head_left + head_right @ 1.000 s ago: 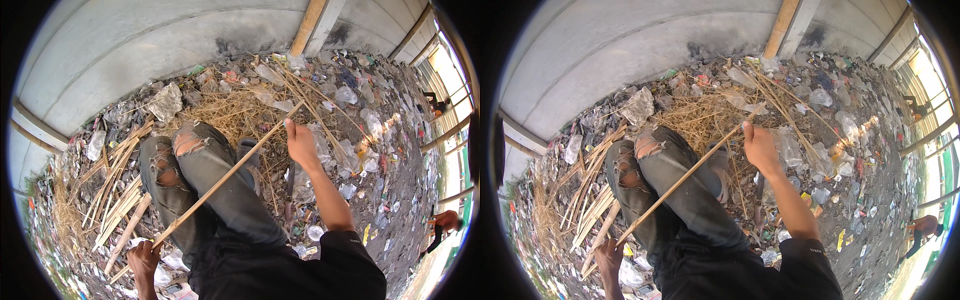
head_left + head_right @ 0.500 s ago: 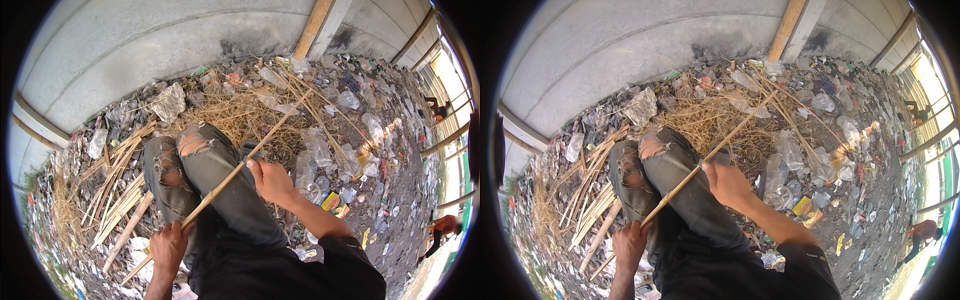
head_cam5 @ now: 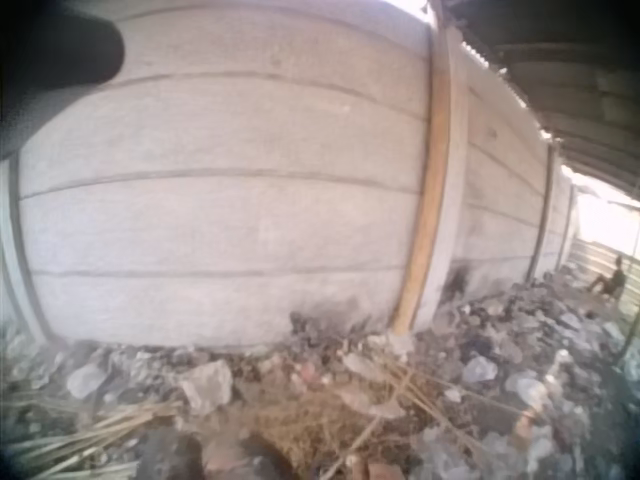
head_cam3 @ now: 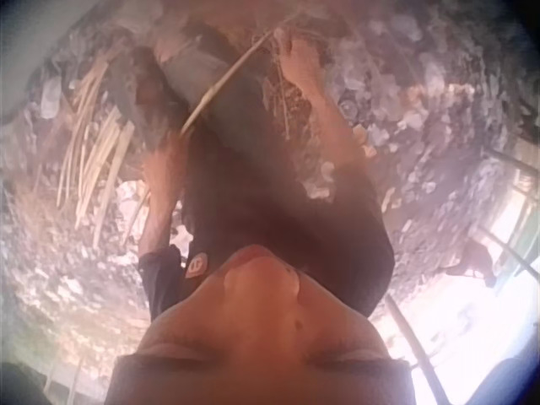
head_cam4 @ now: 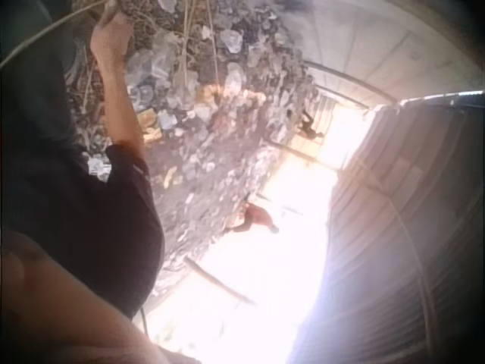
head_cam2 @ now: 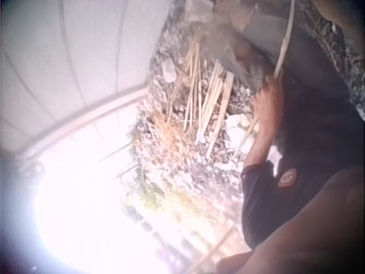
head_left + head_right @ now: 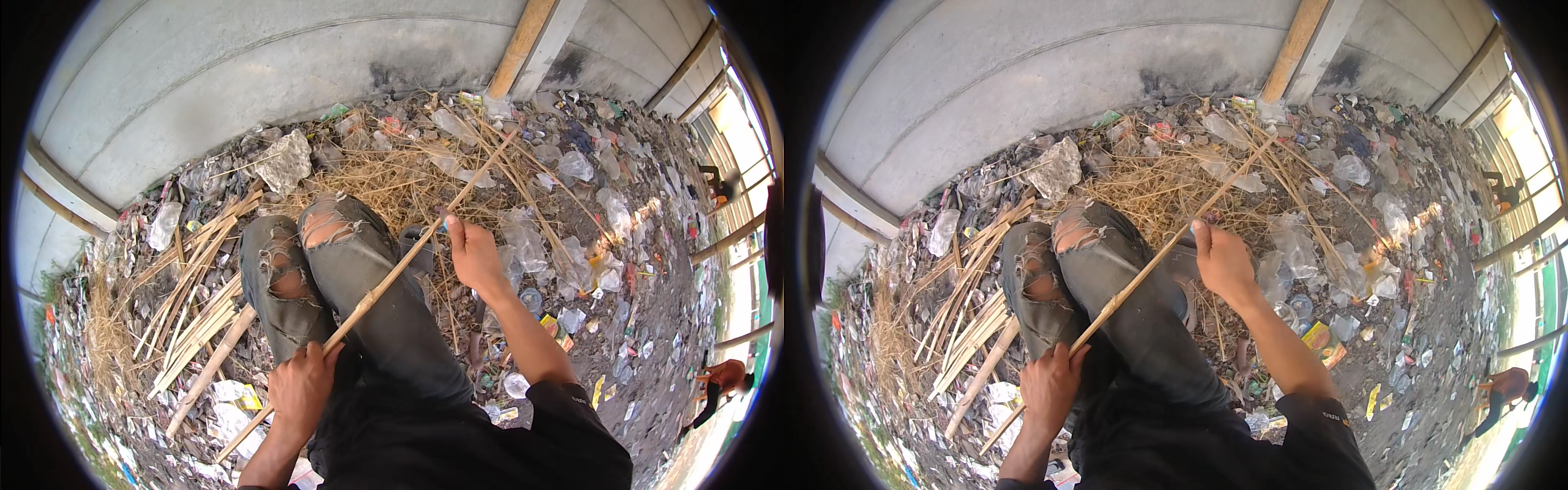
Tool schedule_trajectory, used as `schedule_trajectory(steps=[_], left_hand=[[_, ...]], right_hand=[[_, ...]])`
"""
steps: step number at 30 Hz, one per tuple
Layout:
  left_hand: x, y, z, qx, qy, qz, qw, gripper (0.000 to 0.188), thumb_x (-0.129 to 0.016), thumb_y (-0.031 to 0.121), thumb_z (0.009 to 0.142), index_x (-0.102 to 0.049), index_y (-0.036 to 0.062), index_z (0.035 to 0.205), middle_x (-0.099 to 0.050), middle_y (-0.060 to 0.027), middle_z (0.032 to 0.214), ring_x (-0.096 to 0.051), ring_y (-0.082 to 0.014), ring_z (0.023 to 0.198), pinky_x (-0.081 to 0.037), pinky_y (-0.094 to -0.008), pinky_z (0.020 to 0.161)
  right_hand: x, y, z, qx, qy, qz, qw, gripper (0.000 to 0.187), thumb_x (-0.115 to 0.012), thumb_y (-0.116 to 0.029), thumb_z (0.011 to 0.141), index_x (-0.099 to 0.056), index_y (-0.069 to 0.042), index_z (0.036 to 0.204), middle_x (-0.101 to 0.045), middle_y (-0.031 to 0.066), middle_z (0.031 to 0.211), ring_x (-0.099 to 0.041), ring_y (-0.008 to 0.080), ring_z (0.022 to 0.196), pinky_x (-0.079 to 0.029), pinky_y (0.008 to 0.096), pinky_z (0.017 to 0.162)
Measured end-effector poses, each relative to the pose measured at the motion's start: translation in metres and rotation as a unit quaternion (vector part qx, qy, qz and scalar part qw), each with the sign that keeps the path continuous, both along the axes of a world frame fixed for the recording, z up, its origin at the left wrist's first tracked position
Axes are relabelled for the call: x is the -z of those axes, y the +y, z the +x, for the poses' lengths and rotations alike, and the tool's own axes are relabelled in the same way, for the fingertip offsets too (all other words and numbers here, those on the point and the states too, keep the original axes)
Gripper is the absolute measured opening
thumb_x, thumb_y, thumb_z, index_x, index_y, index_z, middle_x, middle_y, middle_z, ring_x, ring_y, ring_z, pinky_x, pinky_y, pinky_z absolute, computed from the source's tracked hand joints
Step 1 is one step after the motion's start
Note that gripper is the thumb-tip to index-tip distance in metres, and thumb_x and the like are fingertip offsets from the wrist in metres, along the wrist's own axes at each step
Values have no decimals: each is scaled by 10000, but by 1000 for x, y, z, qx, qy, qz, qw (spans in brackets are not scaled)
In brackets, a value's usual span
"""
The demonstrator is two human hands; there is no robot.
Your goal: The person sits on the ground and uses a utility knife to shave and smooth a long bamboo stick. They hold the stick with their left hand and scrape along its length with the knife in their right hand, removing thin strips of material.
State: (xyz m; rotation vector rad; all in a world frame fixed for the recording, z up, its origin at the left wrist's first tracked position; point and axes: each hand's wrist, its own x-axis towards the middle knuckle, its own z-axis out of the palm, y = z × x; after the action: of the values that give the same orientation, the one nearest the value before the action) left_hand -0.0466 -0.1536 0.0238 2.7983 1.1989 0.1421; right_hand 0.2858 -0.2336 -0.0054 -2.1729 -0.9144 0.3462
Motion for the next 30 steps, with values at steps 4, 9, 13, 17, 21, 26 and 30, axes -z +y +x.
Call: schedule_trajectory(steps=[4,9,13,17,21,26,30], left_hand=[[-6,-1,9,5,0,16,1000,473,-669,467,1006,-552,84,755,-654,-128,625,-672,-371,518,-517,-479,449],[-7,2,5,17,7,13,1000,493,-650,485,1014,-546,92,736,-654,-116,608,-679,-354,510,-527,-472,442],[-12,-3,5,2,-9,-7,1000,485,-671,477,1001,-559,86,737,-662,-130,626,-672,-372,520,-516,-479,452],[-19,1,29,15,-1,4,1000,487,-654,484,1010,-576,89,735,-674,-122,626,-694,-343,521,-540,-455,442],[-17,4,41,17,-13,8,1000,494,-641,482,1018,-576,90,726,-677,-119,630,-699,-331,524,-547,-442,444],[-14,4,56,15,-11,8,1000,496,-634,484,1022,-594,86,729,-669,-115,620,-704,-322,528,-561,-427,456],[-13,3,55,-8,-5,-18,1000,492,-635,485,1019,-601,79,743,-687,-146,663,-695,-377,566,-537,-492,489]], right_hand=[[9,4,-26,-31,-5,9,999,575,-408,-434,1136,-657,36,918,-619,274,696,-627,503,695,-485,544,656],[5,-7,-66,-79,-7,-11,997,554,-429,-416,1134,-647,42,909,-624,281,718,-643,498,727,-487,530,669],[-1,6,-29,-15,39,6,999,536,-462,-424,1127,-655,49,964,-633,262,727,-634,479,720,-487,497,658],[-1,-1,-91,-129,-13,101,986,496,-489,-390,1123,-677,36,953,-642,235,715,-604,462,674,-482,482,635],[-6,1,-69,-86,32,-6,996,481,-495,-376,1120,-675,36,949,-662,242,744,-629,472,701,-495,501,633],[-2,8,-64,-79,36,59,994,558,-445,-398,1134,-665,46,877,-608,262,662,-587,445,618,-480,470,615],[9,-2,-72,-110,229,25,967,612,-448,-510,1120,-589,-9,799,-508,104,559,-493,233,499,-410,383,523]])
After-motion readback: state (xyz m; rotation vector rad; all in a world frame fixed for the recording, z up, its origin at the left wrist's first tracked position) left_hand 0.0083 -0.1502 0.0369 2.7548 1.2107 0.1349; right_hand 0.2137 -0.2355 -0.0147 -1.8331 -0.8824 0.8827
